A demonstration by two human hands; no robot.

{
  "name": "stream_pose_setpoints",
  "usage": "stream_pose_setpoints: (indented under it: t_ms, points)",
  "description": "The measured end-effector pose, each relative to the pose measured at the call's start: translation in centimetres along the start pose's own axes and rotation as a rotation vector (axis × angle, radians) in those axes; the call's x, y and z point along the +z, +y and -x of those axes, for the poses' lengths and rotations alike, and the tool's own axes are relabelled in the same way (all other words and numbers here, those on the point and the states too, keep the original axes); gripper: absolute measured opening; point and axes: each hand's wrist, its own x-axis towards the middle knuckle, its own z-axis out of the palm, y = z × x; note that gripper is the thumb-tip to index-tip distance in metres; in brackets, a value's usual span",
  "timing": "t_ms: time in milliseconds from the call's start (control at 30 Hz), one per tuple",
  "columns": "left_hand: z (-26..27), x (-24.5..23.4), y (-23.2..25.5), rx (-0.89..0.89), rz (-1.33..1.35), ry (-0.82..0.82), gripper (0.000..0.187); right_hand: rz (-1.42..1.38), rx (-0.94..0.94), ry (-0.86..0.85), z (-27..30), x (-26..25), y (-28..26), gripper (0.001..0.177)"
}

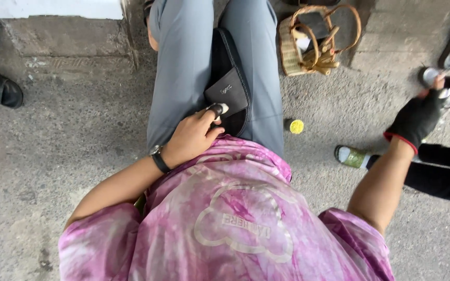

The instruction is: Hand-sewing the sole of a shoe using an awl and thread to repair it while sorting through a basket of footwear.

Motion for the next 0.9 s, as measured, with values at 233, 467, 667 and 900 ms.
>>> stream_pose_setpoints:
  t_ms: [233, 467, 667, 900]
  points:
    - [0.1, 0.9, -1.3, 0.019, -0.022, -0.025, 0.022, 0.6, 0.173, -1.264, 11.3, 4.3, -11.5, 0.038]
    - [-0.6, -5.1, -3.7, 0.065, -0.415, 0.352, 0.031, 0.222, -0.823, -1.121, 20.4, 10.9, -19.7, 0.054]
    - [0.3, -17.0, -5.5, -0.033, -0.448, 0.69, 0.031, 0.339, -0.769, -1.087, 15.8, 8.2, -13.4, 0.012]
    - [2.0, -22.5, -6.5, 0.003, -0.249, 0.903, 0.034, 0.645, -0.929, 0.049, -3.5, -2.7, -9.6, 0.009]
